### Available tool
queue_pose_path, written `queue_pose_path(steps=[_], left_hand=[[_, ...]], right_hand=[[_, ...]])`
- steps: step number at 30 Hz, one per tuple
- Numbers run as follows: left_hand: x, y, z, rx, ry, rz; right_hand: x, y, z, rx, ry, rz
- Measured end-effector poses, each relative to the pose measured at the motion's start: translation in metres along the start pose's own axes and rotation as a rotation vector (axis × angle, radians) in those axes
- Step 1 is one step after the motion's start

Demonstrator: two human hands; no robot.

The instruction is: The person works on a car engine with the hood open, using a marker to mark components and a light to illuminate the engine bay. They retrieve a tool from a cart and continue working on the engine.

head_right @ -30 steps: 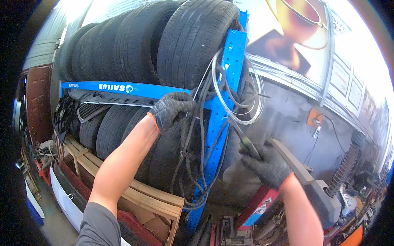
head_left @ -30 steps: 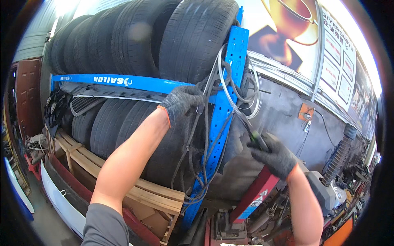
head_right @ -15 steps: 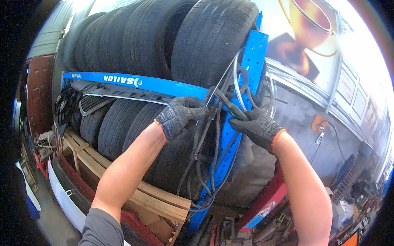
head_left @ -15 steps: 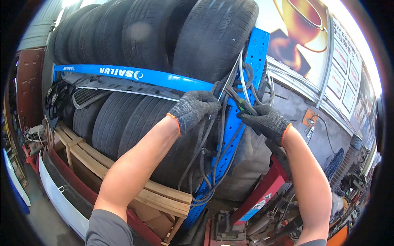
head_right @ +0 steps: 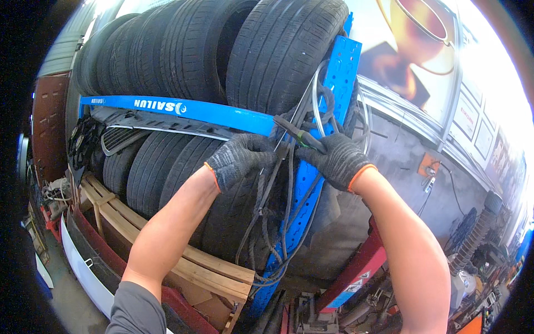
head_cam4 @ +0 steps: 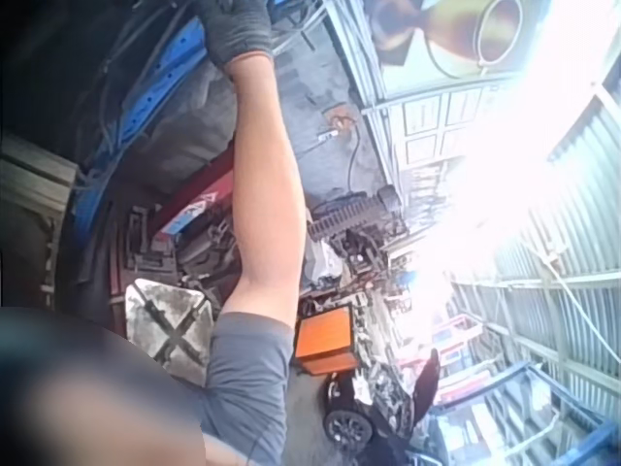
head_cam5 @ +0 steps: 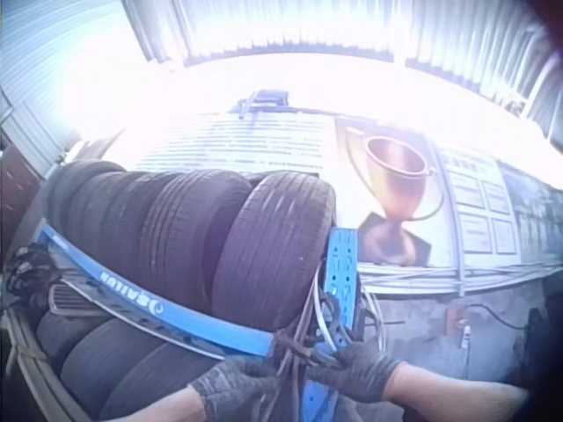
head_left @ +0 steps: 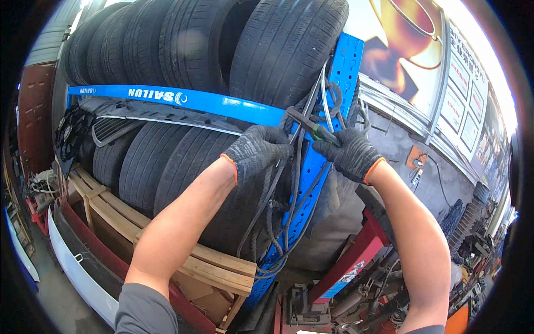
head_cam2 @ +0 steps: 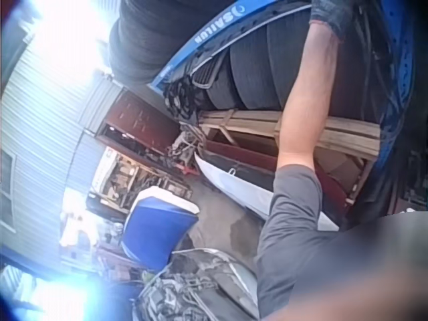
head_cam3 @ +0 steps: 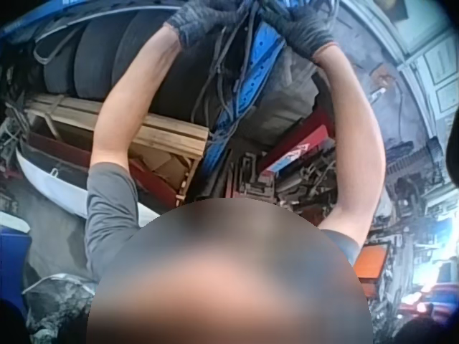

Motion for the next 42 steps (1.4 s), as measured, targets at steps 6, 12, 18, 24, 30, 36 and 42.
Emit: queue_pose_path(steps=[6,12,18,24,30,36,42], left_hand=[[0.006,0.002,0.002,-0.074,0.03,0.069],[0.023,0.009,-0.001,0.05,-0.007,0.1],[0.052,0.023,-0.036,-0.049,0.108,-0.04],[0.126,0.0,-0.14,0.012,0.178,-0.264],[0.235,-0.04,-0.245,-0.119,0.433,-0.39],[0.332,-0.105,-0.364,-0.298,0.804,-0.456],[0.415,-0.206,-0.489,-0.285,1.09,-0.518]], right_hand=[[0.024,-0.017,-0.01,-0.126,-0.295,-0.313],[0.022,-0.025,-0.038,0.209,-0.013,0.591],[0.043,-0.034,-0.101,0.15,-0.316,0.172],[0.068,-0.039,-0.25,0.046,-0.555,0.081],[0.087,-0.018,-0.43,0.328,-0.497,0.128],[0.067,0.022,-0.625,0.567,-0.527,0.071],[0.024,0.1,-0.816,0.841,-0.578,-0.052]])
Point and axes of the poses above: each hand's wrist, its own z-axis towards the middle knuckle, its own x-axis out of the palm, y = z × x, the point moved 2 cm from there along z, towards the middle knuckle, and after that the axes turned 14 degrees about z, right-handed, at the moved point
